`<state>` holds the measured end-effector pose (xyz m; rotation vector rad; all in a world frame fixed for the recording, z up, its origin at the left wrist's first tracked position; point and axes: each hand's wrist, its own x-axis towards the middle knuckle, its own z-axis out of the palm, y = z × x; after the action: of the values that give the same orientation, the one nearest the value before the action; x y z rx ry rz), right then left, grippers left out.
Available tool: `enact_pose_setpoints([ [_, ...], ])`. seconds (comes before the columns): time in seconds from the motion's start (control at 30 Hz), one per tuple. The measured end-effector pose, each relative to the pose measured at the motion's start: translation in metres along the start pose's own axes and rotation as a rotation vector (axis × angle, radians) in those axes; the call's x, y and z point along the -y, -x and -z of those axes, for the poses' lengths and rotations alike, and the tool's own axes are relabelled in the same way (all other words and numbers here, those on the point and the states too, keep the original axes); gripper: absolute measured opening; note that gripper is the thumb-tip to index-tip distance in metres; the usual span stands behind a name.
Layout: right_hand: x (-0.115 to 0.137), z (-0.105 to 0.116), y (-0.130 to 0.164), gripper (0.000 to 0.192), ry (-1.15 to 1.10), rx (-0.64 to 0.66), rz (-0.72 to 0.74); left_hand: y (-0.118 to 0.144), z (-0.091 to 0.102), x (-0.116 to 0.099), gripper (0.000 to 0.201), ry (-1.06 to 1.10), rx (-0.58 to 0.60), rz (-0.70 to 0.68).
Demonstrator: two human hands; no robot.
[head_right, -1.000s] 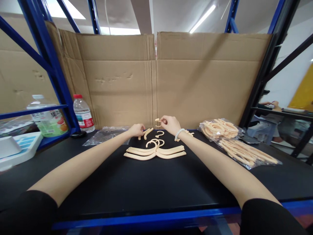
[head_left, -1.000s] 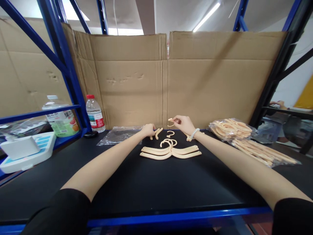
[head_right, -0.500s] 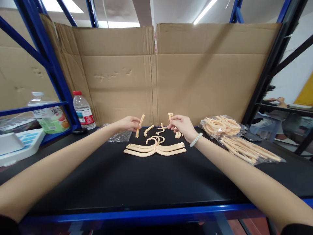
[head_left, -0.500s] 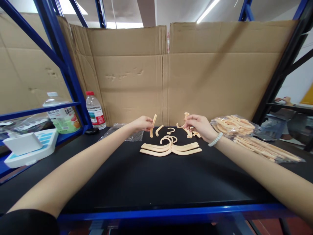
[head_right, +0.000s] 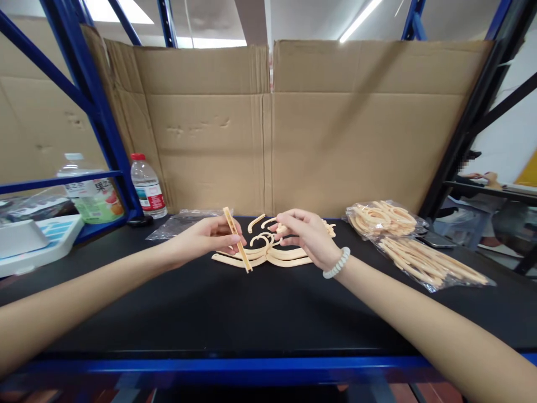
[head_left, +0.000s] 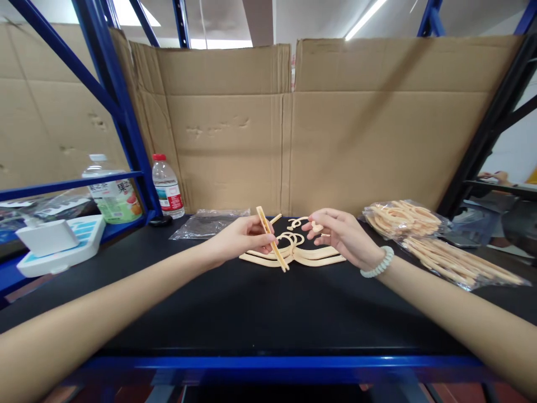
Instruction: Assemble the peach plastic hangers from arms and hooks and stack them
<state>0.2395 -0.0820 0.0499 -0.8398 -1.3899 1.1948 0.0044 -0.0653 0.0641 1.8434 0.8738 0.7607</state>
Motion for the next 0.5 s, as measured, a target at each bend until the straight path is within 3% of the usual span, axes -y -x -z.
enact_pose_setpoints([
  [0.1,-0.005,-0.003,0.007,0.032,-0.023,0.045,-0.03,0.01,-0.008,0.005,0.024,0.083,-0.066,-0.027],
  [0.27,-0.018,-0.011,0.019,0.039,-0.053,0.104,-0.081,0.02,-0.025,0.018,0.033,0.225,-0.058,-0.024],
  [0.5,-0.034,-0.019,0.028,0.038,-0.1,0.097,0.011,0.024,-0.036,0.031,0.03,0.216,-0.043,-0.102],
])
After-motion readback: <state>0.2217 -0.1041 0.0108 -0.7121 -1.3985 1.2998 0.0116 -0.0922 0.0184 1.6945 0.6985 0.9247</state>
